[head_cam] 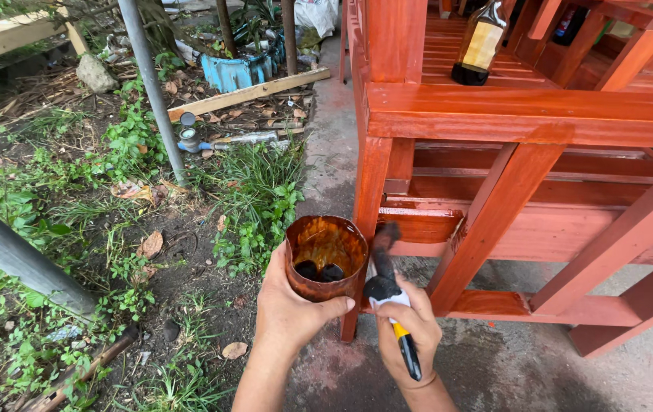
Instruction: The person pours dark varnish from a bottle into a cut plastic container, then uses a brush to apply the varnish onto the legs and frame of red-painted wooden furniture, working along the lower rails and slats while holding the container in one hand.
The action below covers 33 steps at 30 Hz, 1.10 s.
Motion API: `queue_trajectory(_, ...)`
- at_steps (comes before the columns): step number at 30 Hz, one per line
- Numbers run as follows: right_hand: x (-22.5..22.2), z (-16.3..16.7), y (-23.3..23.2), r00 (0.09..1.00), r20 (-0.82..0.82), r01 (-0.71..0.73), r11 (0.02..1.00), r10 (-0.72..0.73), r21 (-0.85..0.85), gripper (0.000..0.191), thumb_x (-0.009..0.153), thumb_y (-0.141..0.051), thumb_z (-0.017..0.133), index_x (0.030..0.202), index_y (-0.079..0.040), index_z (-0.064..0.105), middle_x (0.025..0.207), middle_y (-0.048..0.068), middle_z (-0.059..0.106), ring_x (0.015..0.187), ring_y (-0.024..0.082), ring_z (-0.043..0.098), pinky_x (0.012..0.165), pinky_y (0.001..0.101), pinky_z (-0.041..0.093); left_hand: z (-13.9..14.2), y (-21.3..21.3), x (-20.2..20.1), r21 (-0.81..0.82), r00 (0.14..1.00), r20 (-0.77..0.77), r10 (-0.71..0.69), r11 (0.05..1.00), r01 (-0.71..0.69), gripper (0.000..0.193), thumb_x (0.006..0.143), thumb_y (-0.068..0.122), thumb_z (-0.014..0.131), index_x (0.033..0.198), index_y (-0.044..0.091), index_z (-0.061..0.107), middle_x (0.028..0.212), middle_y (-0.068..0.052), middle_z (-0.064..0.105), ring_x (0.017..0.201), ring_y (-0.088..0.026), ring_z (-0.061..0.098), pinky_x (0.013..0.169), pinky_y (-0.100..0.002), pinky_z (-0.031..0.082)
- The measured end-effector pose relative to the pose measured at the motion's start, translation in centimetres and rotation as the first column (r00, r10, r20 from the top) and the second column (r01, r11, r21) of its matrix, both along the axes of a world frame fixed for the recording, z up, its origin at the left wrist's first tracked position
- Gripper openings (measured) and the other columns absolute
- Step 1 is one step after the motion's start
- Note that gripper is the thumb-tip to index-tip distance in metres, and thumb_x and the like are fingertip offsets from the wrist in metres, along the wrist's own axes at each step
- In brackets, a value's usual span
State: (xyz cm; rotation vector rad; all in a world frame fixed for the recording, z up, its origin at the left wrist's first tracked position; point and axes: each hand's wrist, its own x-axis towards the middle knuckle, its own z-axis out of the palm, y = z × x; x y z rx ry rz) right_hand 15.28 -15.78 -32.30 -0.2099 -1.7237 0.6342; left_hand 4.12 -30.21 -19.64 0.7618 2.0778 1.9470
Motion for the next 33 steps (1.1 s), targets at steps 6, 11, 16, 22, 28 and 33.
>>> queue_trajectory(6, 3.6, 0.7, 2.5, 0.971, -0.137, 0.184, 0.980, -0.194, -0.082, 0.019, 0.083, 0.007, 0.075, 0.092, -0.006, 0.065, 0.126, 0.019, 0.068, 0.115, 0.027, 0.070, 0.102, 0.0327, 0.056, -0.1, 0.4, 0.2, 0.006, 1.000, -0.005, -0.014, 1.000, 0.014, 0.109, 0.040, 0.006, 0.094, 0.139, 0.008, 0.049, 0.127, -0.004, 0.070, 0.116, -0.016, 0.068, 0.103, -0.031, 0.052)
queue_trajectory(11, 4.3, 1.7, 0.4, 0.996, -0.057, 0.065, 0.995, -0.070, -0.081, 0.017, 0.080, 0.007, 0.077, 0.089, -0.006, 0.070, 0.125, 0.022, 0.068, 0.114, 0.029, 0.071, 0.098, 0.0351, 0.056, -0.2, 0.5, 0.3, 0.051, 0.999, 0.021, -0.047, 0.998, 0.046, 0.109, 0.040, 0.006, 0.094, 0.140, 0.007, 0.049, 0.127, -0.004, 0.072, 0.117, -0.016, 0.069, 0.103, -0.032, 0.054)
queue_trajectory(16, 1.5, 1.6, 0.7, 0.997, -0.050, -0.060, 0.988, 0.054, -0.143, 0.010, 0.080, 0.003, 0.076, 0.086, -0.004, 0.070, 0.126, 0.023, 0.068, 0.101, 0.024, 0.075, 0.082, 0.0319, 0.061, -0.3, 0.4, 0.4, 0.015, 0.999, -0.042, -0.021, 1.000, 0.021, 0.109, 0.041, 0.005, 0.096, 0.139, 0.007, 0.049, 0.126, -0.005, 0.071, 0.116, -0.016, 0.069, 0.102, -0.032, 0.054)
queue_trajectory(22, 2.8, -0.3, 0.2, 0.996, 0.059, -0.056, 0.988, 0.065, -0.143, 0.010, 0.080, 0.004, 0.076, 0.085, -0.003, 0.070, 0.120, 0.022, 0.071, 0.102, 0.026, 0.074, 0.086, 0.0346, 0.058, -0.2, 0.3, 0.5, 0.038, 0.999, -0.034, -0.025, 0.999, 0.027, 0.107, 0.041, 0.006, 0.095, 0.138, 0.006, 0.051, 0.126, -0.006, 0.072, 0.116, -0.017, 0.070, 0.102, -0.031, 0.054)
queue_trajectory(28, 2.2, 0.3, 1.4, 0.999, -0.018, -0.039, 0.996, 0.038, -0.078, 0.014, 0.079, 0.002, 0.079, 0.087, -0.005, 0.070, 0.122, 0.022, 0.070, 0.108, 0.027, 0.073, 0.089, 0.0336, 0.059, -0.1, 0.4, 0.7, 0.042, 0.999, -0.035, -0.032, 0.999, 0.034, 0.109, 0.041, 0.006, 0.095, 0.140, 0.007, 0.049, 0.126, -0.005, 0.072, 0.117, -0.017, 0.069, 0.102, -0.032, 0.054)
queue_trajectory(33, 3.2, 1.0, 2.5, 0.978, -0.084, 0.186, 0.980, -0.192, -0.074, 0.015, 0.083, 0.005, 0.078, 0.090, -0.006, 0.069, 0.123, 0.020, 0.069, 0.115, 0.029, 0.070, 0.100, 0.0356, 0.055, -0.2, 0.3, 0.8, 0.056, 0.998, -0.041, -0.044, 0.997, 0.046, 0.109, 0.042, 0.007, 0.095, 0.140, 0.006, 0.048, 0.127, -0.006, 0.071, 0.118, -0.017, 0.069, 0.103, -0.032, 0.053)
